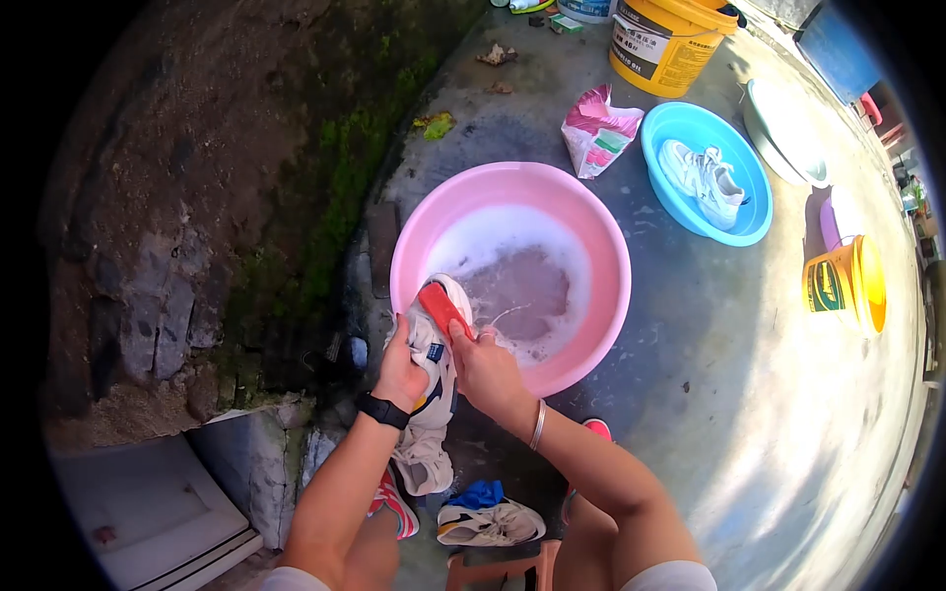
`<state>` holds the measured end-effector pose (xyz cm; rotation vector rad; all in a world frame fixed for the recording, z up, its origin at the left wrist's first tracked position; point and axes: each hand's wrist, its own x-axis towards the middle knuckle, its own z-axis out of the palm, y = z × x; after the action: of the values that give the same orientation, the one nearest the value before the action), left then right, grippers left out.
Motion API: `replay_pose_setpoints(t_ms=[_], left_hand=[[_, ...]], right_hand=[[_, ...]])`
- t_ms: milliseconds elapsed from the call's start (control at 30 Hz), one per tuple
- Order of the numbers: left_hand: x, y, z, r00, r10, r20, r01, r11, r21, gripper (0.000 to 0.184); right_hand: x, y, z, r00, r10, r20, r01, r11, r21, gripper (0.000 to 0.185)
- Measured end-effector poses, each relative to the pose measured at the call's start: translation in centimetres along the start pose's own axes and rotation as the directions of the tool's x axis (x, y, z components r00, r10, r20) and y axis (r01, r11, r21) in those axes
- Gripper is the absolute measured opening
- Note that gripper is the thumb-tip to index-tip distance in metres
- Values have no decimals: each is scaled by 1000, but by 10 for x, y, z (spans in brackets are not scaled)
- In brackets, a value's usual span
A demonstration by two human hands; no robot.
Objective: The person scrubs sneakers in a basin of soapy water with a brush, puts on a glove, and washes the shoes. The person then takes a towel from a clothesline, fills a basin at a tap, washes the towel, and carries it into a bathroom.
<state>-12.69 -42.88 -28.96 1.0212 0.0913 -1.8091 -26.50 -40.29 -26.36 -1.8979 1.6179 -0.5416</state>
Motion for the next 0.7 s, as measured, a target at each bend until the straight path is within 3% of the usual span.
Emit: replay_pose_setpoints(t_ms=[33, 133, 200, 300, 400, 467, 533, 567, 667, 700], left_hand=[[-2, -1, -4, 1000, 21, -10, -21, 999, 28, 37], [0, -21, 2, 993, 112, -30, -107, 986, 125, 37], [4, -18, 6, 997, 77, 31, -80, 992, 94, 37], [-2, 1, 3, 999, 33, -37, -32, 999, 34, 39], [-5, -21, 9, 992, 122, -18, -119, 986, 116, 40], [4, -26, 15, 992, 126, 27, -128, 983, 132, 41], [1, -22, 15, 991, 129, 34, -132, 986, 103, 41], [4, -21, 12, 991, 128, 27, -130, 985, 116, 41], [4, -19, 13, 991, 135, -24, -133, 989, 70, 41], [4, -17, 12, 991, 128, -29, -125, 990, 71, 41]], right_hand=[[-15, -3, 3, 999, -7, 44, 5, 999, 51, 35], [15, 27, 3, 997, 58, -57, -63, 995, -74, 35], [23, 33, 5, 998, 22, -64, -22, 1000, 5, 34], [-14, -3, 2, 998, -55, 14, 53, 995, 90, 35], [18, 39, 3, 991, 104, -90, -114, 987, -117, 36], [48, 96, 6, 969, 247, 8, -242, 956, -166, 39], [34, 113, 9, 971, 238, 22, -218, 920, -325, 36], [30, 121, 10, 974, 226, 27, -196, 894, -403, 35], [-4, 84, -28, 987, -113, -118, 10, 766, -643, 30], [-14, 84, -28, 980, -182, -79, 110, 832, -543, 30]])
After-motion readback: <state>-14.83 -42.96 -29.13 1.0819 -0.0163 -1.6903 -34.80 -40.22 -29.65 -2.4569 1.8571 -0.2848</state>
